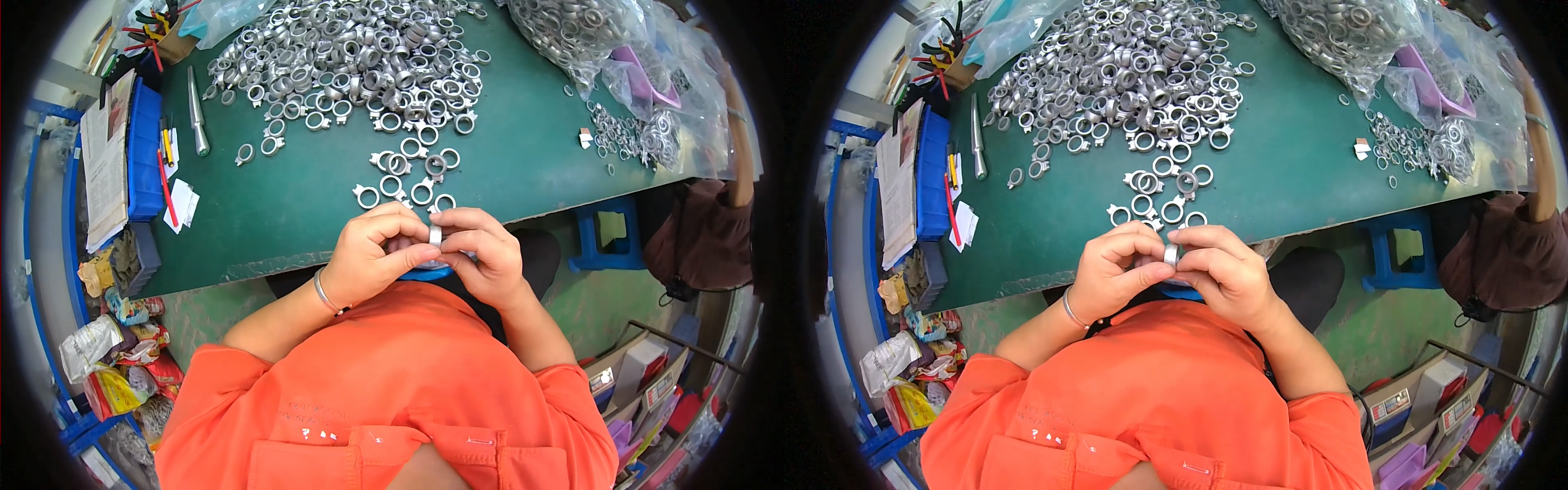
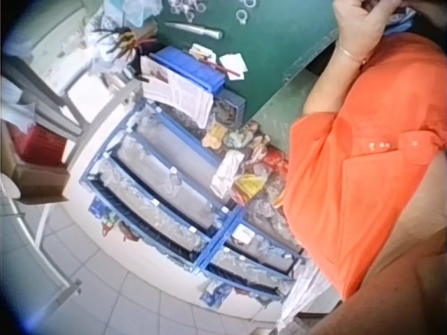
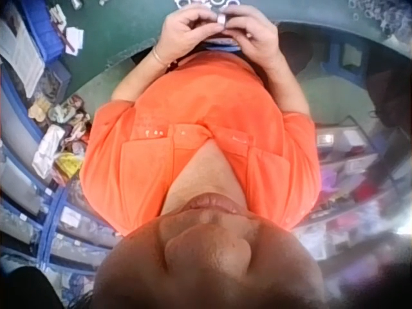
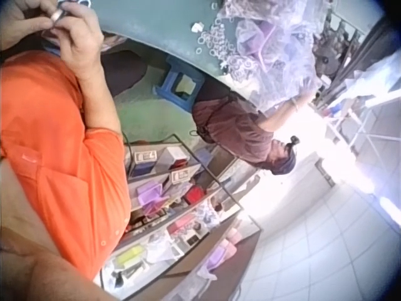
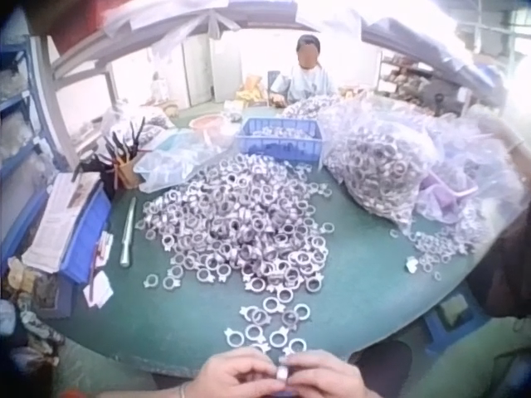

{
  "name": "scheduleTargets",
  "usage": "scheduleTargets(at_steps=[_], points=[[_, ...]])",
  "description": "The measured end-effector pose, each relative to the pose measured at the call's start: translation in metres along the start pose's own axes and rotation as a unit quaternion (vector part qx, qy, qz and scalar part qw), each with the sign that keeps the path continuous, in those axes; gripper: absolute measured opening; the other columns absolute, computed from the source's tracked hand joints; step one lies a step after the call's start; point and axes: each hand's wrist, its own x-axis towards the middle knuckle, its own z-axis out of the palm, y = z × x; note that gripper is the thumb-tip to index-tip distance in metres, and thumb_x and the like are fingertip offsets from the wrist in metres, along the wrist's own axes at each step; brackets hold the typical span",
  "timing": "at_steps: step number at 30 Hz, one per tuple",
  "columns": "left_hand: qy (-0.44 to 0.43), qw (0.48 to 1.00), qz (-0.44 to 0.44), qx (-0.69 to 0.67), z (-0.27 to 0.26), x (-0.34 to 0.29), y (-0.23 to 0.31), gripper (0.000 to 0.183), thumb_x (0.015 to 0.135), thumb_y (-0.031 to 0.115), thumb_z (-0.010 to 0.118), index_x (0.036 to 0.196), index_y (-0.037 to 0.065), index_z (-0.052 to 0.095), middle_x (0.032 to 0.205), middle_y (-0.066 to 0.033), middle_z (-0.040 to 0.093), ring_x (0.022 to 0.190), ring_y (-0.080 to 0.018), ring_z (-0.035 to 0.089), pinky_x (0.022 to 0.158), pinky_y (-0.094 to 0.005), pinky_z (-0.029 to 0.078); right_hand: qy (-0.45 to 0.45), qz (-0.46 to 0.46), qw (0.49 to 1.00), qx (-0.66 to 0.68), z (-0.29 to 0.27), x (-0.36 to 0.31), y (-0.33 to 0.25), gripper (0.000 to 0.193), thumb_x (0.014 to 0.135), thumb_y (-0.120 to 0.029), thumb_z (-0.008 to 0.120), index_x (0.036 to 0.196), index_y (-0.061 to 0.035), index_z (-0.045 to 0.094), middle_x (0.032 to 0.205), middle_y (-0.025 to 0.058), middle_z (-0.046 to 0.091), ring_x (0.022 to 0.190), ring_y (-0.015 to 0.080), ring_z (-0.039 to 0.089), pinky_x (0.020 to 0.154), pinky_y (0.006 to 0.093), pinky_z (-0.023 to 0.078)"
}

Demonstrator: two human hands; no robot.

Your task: The person receives a metal component from a coworker, then sits at a workbench to assemble metal ring fixtures by inserting small metal parts into them by hand.

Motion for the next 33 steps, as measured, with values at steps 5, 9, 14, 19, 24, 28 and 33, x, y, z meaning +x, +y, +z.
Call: scheduleTargets(at_steps=[5,9,14,19,24,28,33], points=[[0.005,0.993,0.062,0.099,0.005,0.0,0.003,0.014,0.074,-0.001,0.074,0.087,0.002,0.068,0.082,-0.0045,0.061,0.069,-0.0118,0.055,0.06,-0.0236,0.045,0.107,0.071,0.981,0.144,0.009,-0.009,-0.002,0.029,0.083,0.013,0.055,0.11,0.0015,0.054,0.112,0.0155,0.06,0.102,0.0205,0.062,0.081,0.0294,0.054],[0.014,0.974,0.146,0.173,0.007,-0.003,0.003,0.016,0.069,-0.002,0.076,0.082,0.003,0.068,0.079,-0.0056,0.062,0.07,-0.0176,0.058,0.062,-0.0275,0.048,0.066,0.227,0.932,0.274,0.002,-0.018,-0.009,0.02,0.095,-0.003,0.052,0.113,0.0038,0.053,0.105,0.0105,0.063,0.093,0.0156,0.064,0.081,0.0273,0.053],[0.0,0.957,0.205,0.207,0.009,-0.008,-0.005,0.02,0.066,-0.001,0.077,0.083,0.005,0.069,0.08,-0.0053,0.062,0.069,-0.0199,0.058,0.061,-0.029,0.048,0.012,0.173,0.967,0.186,0.004,-0.021,-0.008,0.019,0.086,-0.004,0.066,0.103,0.0029,0.061,0.099,0.0111,0.063,0.083,0.0143,0.065,0.071,0.0261,0.055],[-0.004,0.959,0.177,0.22,0.0,-0.014,0.0,0.019,0.069,-0.001,0.077,0.085,0.003,0.067,0.081,-0.0067,0.061,0.065,-0.0151,0.057,0.055,-0.0255,0.046,-0.056,0.046,0.997,-0.026,0.0,-0.022,-0.015,0.024,0.076,-0.002,0.072,0.098,-0.0007,0.062,0.099,0.013,0.061,0.082,0.024,0.063,0.068,0.0303,0.053],[0.082,0.953,0.125,0.265,-0.015,-0.015,-0.007,0.012,0.076,-0.004,0.07,0.086,0.0,0.065,0.081,-0.0074,0.059,0.063,-0.013,0.056,0.054,-0.023,0.046,-0.053,0.037,0.973,-0.22,-0.007,-0.019,-0.011,0.021,0.074,-0.004,0.071,0.093,-0.0053,0.063,0.09,0.0085,0.057,0.08,0.0269,0.057,0.065,0.0352,0.049],[0.129,0.935,0.153,0.293,-0.008,-0.008,-0.016,0.013,0.076,-0.004,0.07,0.087,-0.001,0.065,0.084,-0.0075,0.058,0.062,-0.0153,0.055,0.054,-0.0242,0.045,-0.02,0.044,0.951,-0.307,-0.003,0.005,0.005,0.018,0.075,-0.002,0.067,0.092,-0.007,0.065,0.086,0.0076,0.056,0.075,0.0272,0.055,0.063,0.0366,0.047],[0.118,0.927,0.108,0.338,-0.006,-0.008,-0.02,0.016,0.071,0.0,0.071,0.085,0.002,0.063,0.082,-0.009,0.055,0.073,-0.0283,0.058,0.063,-0.0359,0.047,-0.03,0.157,0.987,-0.038,-0.009,0.003,0.002,0.011,0.079,0.0,0.067,0.089,-0.0019,0.065,0.084,0.0084,0.061,0.076,0.0224,0.06,0.066,0.0308,0.049]])
